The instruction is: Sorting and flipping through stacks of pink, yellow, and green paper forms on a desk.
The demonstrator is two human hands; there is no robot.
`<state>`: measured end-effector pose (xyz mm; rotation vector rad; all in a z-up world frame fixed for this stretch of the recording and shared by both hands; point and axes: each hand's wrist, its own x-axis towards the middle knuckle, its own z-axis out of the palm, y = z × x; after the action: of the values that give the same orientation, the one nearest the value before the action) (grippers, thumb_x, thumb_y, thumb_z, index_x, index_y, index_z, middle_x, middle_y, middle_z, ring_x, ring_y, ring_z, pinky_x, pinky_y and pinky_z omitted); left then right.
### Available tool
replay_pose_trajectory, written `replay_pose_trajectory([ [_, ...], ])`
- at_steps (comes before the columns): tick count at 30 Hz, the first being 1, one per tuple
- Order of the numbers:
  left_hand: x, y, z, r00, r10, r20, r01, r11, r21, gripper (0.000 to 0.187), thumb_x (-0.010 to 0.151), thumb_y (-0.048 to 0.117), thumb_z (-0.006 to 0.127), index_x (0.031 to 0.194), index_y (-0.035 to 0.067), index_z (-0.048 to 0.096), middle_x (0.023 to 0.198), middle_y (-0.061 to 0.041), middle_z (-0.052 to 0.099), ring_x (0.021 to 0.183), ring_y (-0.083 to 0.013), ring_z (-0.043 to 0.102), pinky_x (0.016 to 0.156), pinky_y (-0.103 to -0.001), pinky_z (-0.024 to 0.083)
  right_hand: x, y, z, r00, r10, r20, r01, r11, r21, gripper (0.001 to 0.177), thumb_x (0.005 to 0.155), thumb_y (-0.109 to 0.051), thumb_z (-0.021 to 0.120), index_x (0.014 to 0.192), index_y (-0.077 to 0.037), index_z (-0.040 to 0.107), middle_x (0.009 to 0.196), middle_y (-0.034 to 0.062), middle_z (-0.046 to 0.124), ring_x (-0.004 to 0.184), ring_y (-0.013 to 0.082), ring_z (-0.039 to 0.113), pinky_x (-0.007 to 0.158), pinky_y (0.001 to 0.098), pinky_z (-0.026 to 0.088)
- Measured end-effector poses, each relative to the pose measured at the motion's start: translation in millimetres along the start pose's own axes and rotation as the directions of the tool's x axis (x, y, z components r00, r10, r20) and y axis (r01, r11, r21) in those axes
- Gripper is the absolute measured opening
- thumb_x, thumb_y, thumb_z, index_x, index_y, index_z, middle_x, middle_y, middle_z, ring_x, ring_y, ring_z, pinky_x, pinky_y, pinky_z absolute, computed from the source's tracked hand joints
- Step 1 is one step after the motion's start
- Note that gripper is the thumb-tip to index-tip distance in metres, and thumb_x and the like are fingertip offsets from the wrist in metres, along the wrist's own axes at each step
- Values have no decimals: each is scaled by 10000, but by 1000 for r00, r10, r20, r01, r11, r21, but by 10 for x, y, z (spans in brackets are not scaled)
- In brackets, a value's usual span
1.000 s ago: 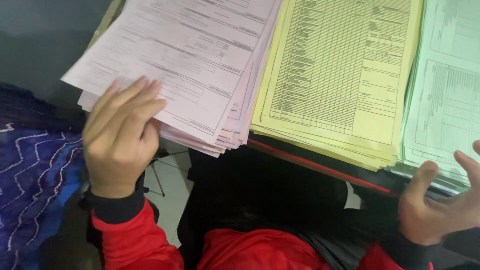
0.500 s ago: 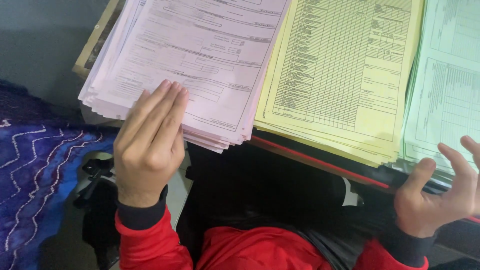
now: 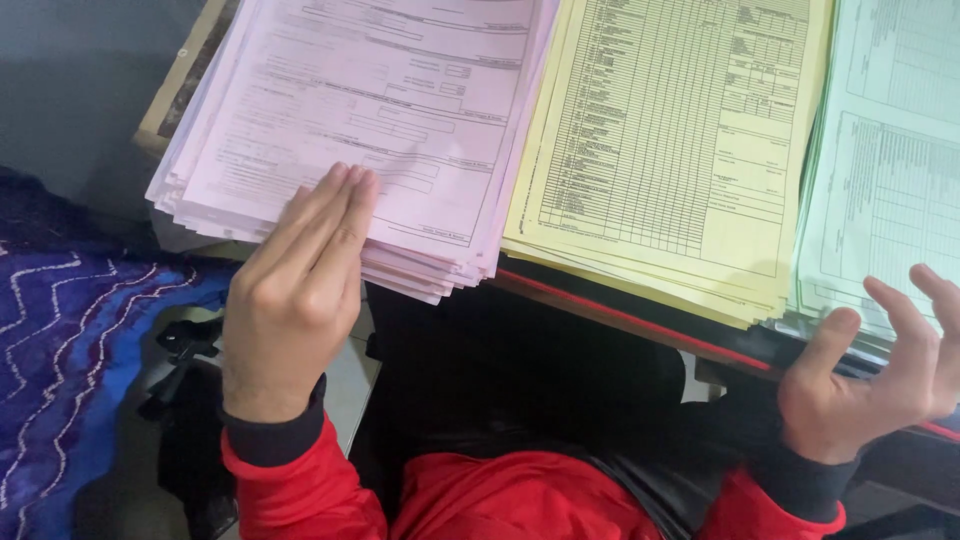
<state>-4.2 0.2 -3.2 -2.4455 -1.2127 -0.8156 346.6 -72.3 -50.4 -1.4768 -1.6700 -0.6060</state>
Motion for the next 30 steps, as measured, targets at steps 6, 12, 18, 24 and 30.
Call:
replay_pose_trajectory([
  [6, 7, -36, -16, 997, -40, 72, 48, 993, -108, 398, 837, -187, 560, 1213, -59, 551, 1216, -199, 584, 1151, -304, 561, 1012, -431, 432, 4, -11, 8, 1000, 15, -5, -15, 1000, -6, 123, 968, 75, 530, 1015, 163, 601, 1187, 324, 551, 1077, 493, 528, 936, 574, 404],
  [12, 43, -98, 18, 993, -45, 109, 65, 981, -184, 408, 829, -165, 518, 1216, -39, 546, 1233, -207, 564, 1180, -321, 528, 1038, -479, 386, 0, 10, 21, 1000, 13, -21, -13, 1000, -12, 134, 974, 43, 542, 1010, 151, 611, 1172, 302, 557, 1070, 466, 535, 916, 551, 422],
  [18, 88, -92, 24, 992, -63, 107, 90, 959, -270, 430, 793, -117, 453, 1194, -12, 565, 1262, -206, 534, 1214, -324, 485, 1045, -506, 354, 4, 9, 12, 1000, 0, -22, 0, 999, -34, 152, 989, 13, 550, 1001, 146, 621, 1159, 304, 557, 1073, 467, 509, 933, 555, 395],
  [24, 90, -92, 47, 994, -67, 87, 89, 958, -273, 375, 804, -92, 466, 1150, -15, 587, 1237, -206, 550, 1196, -327, 501, 1040, -514, 357, -17, 40, 13, 1000, 18, -5, -18, 1000, -5, 118, 977, 53, 556, 1011, 149, 616, 1186, 308, 556, 1084, 478, 522, 945, 572, 411],
  [30, 78, -127, 74, 996, -60, 71, 78, 956, -284, 364, 801, -84, 470, 1134, -2, 592, 1239, -188, 550, 1189, -322, 510, 1049, -522, 343, 98, -101, -3, 1000, 9, -5, -9, 998, 58, 115, 941, 117, 547, 1031, 180, 582, 1198, 360, 545, 1111, 516, 528, 993, 606, 406],
])
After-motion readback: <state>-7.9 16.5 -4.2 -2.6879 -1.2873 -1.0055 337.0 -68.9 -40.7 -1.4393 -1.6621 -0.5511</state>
